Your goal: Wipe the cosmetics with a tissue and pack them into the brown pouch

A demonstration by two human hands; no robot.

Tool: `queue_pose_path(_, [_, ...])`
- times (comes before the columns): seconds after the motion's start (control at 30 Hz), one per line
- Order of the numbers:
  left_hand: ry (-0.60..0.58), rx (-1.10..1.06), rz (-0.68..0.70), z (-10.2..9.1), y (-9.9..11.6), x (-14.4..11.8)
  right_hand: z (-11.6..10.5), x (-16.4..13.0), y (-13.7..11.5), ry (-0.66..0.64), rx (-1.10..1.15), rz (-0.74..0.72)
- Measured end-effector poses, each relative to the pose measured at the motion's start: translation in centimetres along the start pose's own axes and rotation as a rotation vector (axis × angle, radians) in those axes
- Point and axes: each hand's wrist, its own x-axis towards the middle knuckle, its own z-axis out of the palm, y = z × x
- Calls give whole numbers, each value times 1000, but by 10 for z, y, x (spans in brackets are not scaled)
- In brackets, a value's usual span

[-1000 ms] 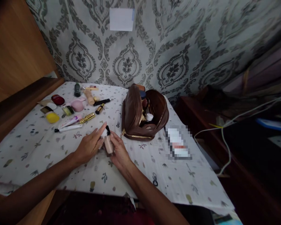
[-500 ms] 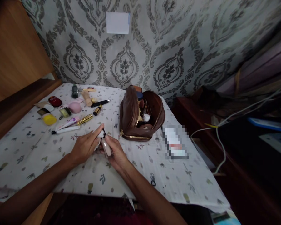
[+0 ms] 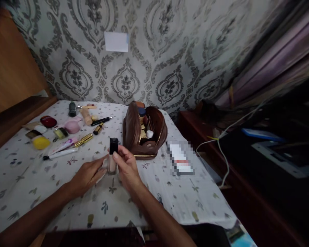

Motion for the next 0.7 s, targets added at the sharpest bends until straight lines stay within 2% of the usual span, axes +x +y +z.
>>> queue_pose_path(0.13, [-84,-4,96,3,-1,-1,-18,7,-53,45,-185,-198])
queue_pose_path(0.27, [7,-5,128,-8,6,6,-50,27,-116,101,-380,-398])
queue_pose_path(0.4, [122,134,259,-22,33,38,-78,57,-159,94,-462,-518])
queue_pose_path(0.5, [110,265,297,-19,66,76,-90,72,-173,70,-477,-532])
queue_pose_path(0.57, [-8,335,273,-11,89,100,-94,77,-178,43,-500,-503])
queue_pose_path(0.7, [-336,480,103,2,124,137,-101,79,-185,-73,-666,-426])
